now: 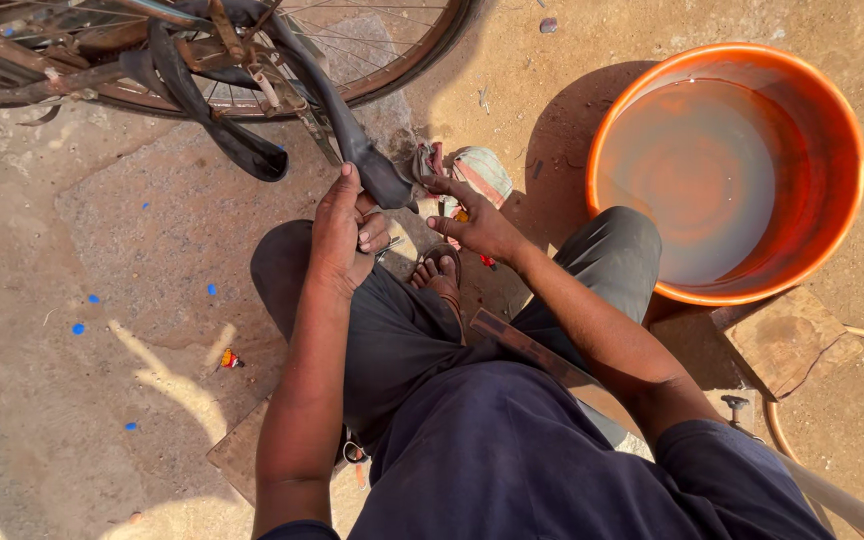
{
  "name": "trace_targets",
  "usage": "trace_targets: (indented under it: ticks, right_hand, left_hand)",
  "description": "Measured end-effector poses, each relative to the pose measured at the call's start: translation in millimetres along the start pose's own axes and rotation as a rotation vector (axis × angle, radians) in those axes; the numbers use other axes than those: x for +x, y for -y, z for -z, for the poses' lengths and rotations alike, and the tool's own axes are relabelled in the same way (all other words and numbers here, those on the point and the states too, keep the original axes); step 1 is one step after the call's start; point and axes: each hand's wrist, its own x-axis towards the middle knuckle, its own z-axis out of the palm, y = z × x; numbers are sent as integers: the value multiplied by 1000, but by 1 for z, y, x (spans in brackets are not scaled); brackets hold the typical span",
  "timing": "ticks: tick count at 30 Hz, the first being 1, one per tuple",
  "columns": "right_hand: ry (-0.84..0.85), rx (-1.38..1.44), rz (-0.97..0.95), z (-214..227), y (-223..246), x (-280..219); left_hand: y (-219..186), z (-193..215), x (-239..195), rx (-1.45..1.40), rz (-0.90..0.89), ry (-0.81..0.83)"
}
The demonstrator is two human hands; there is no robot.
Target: The person applies glue to a bicycle inner tube and a patch, then presses the patch onto the tube. The person then inserts the repaired inner tube back into the bicycle tire.
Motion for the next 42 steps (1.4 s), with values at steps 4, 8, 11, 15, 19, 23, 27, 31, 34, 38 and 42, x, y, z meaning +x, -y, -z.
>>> trace_targets:
  ticks: [4,8,11,15,19,23,27,31,34,38,42]
  right_hand:
    - [73,-170,-11,-27,-5,23]
    - [-16,-136,-36,-41,-11,29]
    - [-11,-163,59,-42,-13,29]
    - [0,-249,29,-46,-15,29]
    - [-48,-263,187,-39,-9,14]
    - [-189,-237,61,-26,12,4]
    - [-367,-361,257,-13,38,-1]
    - [-373,-311,234,-7,67,-4]
    - [-405,-297,225,-4,86,-3]
    - [-437,-312,336,-5,97,-6]
    - [-429,-292,350,-8,106,-8]
  left_hand:
    - [-13,0,-9,-16,-18,31]
    - [-24,2,-18,-73,-19,77]
    - [-36,-2,-26,-53,-13,49]
    - [-50,-8,-31,-58,-30,10]
    - [-53,-8,-29,-153,-91,73]
    - [-49,-6,-24,-104,-168,-13]
    - [-42,5,-19,-148,-306,-162]
    - [-15,4,-22,143,-527,-347]
    - [22,-7,-33,558,-973,-431]
    - [50,-23,-50,1063,-820,-357]
    - [41,-20,-20,1493,-986,-244]
